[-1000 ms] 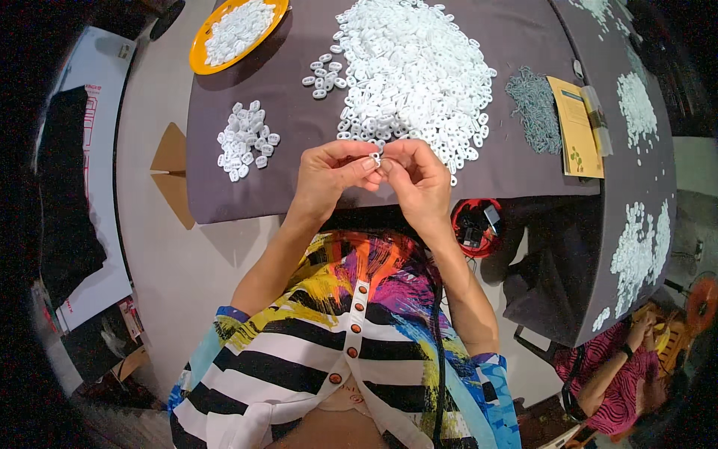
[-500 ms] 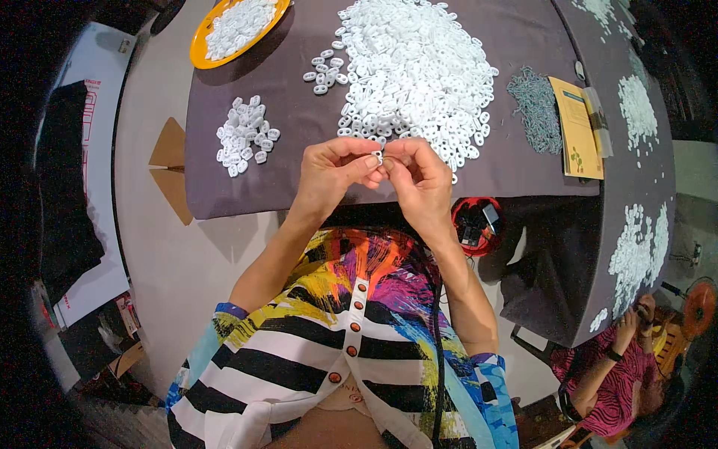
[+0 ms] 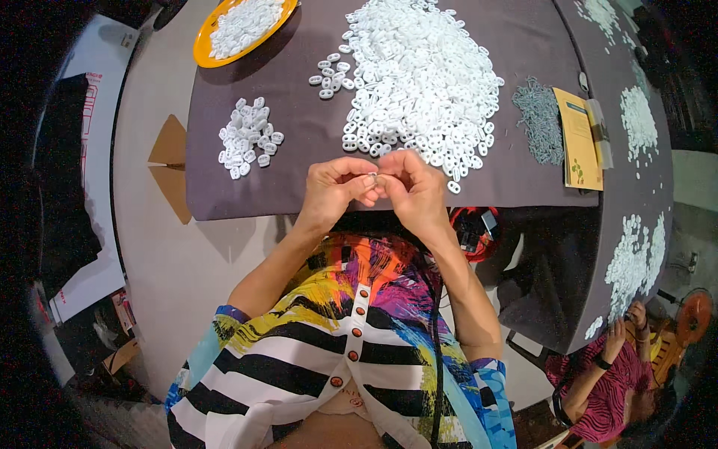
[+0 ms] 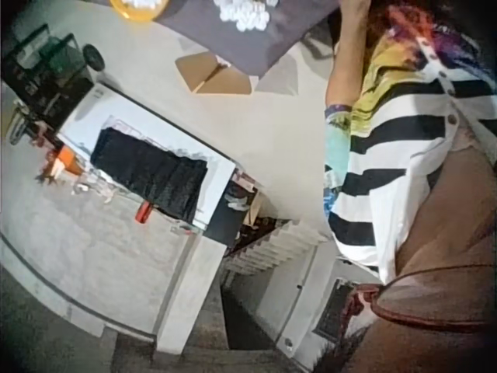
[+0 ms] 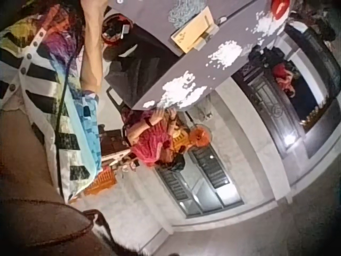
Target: The person sorts small white plastic manufacturing components by hand at a table.
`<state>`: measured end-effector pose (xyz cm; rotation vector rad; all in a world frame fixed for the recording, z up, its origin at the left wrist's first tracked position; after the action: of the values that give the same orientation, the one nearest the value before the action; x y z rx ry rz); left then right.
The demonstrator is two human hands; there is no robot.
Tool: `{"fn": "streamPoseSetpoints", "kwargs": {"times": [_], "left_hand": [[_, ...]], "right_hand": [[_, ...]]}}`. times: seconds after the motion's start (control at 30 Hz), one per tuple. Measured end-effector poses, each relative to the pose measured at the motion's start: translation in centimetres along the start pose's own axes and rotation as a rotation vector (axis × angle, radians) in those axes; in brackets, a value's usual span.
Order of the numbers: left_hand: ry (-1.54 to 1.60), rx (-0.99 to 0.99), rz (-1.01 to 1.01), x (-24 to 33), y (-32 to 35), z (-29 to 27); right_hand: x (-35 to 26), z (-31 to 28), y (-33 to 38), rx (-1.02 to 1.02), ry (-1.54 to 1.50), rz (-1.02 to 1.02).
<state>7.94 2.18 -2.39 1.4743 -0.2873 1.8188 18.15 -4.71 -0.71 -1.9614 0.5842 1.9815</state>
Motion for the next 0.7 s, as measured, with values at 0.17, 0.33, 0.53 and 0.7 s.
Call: {"fn": "streamPoseSetpoints", "kwargs": {"times": [0.17,0.33,0.53,0.7], "left_hand": [[0.114,0.091,-0.022,-0.3,-0.5,-1.8],[0.153,0.22,0.012,0.2,-0.2,-5.3],[0.202,0.258,0.029,0.7,-0.4,-6.8],[0.266,0.259,-0.01,0.2,-0.4,-7.3]], "right_hand": [[-0.2,1.1,-1.1,-0.003,0.157,-0.068],[-2.3,2.7,-3.5,-0.083,0.39,-0.117],[-5.4,6.2,-7.3,-0.097,1.014,-0.781],[-3.2,7.7,-9.0,-0.287,1.211,-0.73]]}}
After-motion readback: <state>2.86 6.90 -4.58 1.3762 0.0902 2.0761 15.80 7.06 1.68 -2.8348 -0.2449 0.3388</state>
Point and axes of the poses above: each hand's wrist, its own y-axis away from the middle knuckle, its own z-axis out of the palm, x = y × z, the point moved 7 cm from there along -y, towards the middle knuckle, and after that the axes turned 3 degrees about x, right-handed, at the moved point
